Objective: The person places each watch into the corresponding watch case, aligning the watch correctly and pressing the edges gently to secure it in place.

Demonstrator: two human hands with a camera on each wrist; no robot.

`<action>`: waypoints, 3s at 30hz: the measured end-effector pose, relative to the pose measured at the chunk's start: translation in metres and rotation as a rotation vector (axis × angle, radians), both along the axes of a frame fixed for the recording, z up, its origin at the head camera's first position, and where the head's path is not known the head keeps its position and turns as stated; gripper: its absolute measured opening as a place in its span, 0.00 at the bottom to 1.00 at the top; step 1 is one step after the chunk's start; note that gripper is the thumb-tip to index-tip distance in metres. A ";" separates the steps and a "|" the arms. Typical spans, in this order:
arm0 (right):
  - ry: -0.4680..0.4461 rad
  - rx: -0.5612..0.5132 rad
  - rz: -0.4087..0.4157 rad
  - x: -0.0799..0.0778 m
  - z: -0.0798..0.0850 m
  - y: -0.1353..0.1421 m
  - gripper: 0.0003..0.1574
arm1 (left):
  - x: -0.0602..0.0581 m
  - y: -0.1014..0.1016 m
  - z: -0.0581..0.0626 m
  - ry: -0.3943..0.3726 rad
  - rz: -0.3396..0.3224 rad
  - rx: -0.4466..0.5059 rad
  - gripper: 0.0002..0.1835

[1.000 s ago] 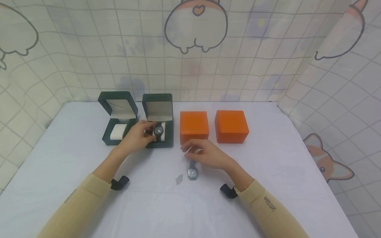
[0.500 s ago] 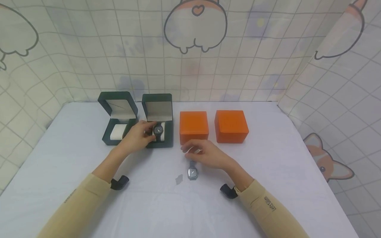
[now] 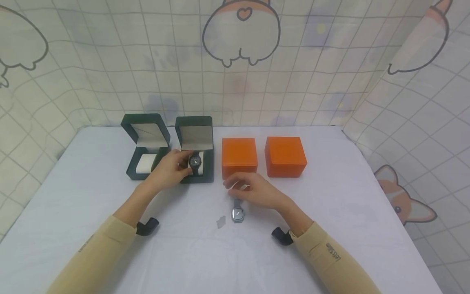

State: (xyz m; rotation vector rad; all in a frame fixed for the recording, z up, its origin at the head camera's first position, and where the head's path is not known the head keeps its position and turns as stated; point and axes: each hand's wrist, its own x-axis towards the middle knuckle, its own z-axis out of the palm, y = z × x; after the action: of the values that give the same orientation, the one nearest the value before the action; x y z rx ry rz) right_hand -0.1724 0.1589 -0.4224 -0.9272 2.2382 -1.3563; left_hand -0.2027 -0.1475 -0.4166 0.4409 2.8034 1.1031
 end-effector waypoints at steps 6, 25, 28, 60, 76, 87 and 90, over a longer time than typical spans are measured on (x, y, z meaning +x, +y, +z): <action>0.007 0.009 0.000 0.000 0.000 0.000 0.17 | 0.002 -0.002 0.000 0.017 0.010 0.033 0.30; 0.022 0.024 -0.015 -0.005 0.005 -0.003 0.16 | -0.001 -0.009 0.009 0.364 0.297 0.233 0.22; 0.032 0.028 -0.021 -0.006 0.009 -0.006 0.16 | -0.001 -0.008 0.011 0.375 0.313 0.248 0.22; 0.240 -0.046 -0.151 -0.025 0.039 -0.033 0.22 | -0.020 0.011 0.022 0.317 0.191 0.256 0.37; 0.203 0.077 -0.218 -0.040 0.056 -0.043 0.39 | -0.040 0.014 0.032 0.205 0.236 0.233 0.38; 0.184 0.193 -0.263 -0.068 0.072 -0.054 0.52 | -0.055 0.005 0.036 0.220 0.220 0.216 0.28; 0.166 0.196 -0.238 -0.076 0.076 -0.058 0.53 | -0.055 0.001 0.042 0.143 0.232 0.235 0.27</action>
State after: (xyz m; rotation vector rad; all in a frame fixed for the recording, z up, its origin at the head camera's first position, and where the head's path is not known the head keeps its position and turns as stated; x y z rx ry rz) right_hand -0.2485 0.1004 -0.3467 -0.7486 2.6229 -1.1615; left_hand -0.2581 -0.1468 -0.3750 0.2227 2.9168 1.5160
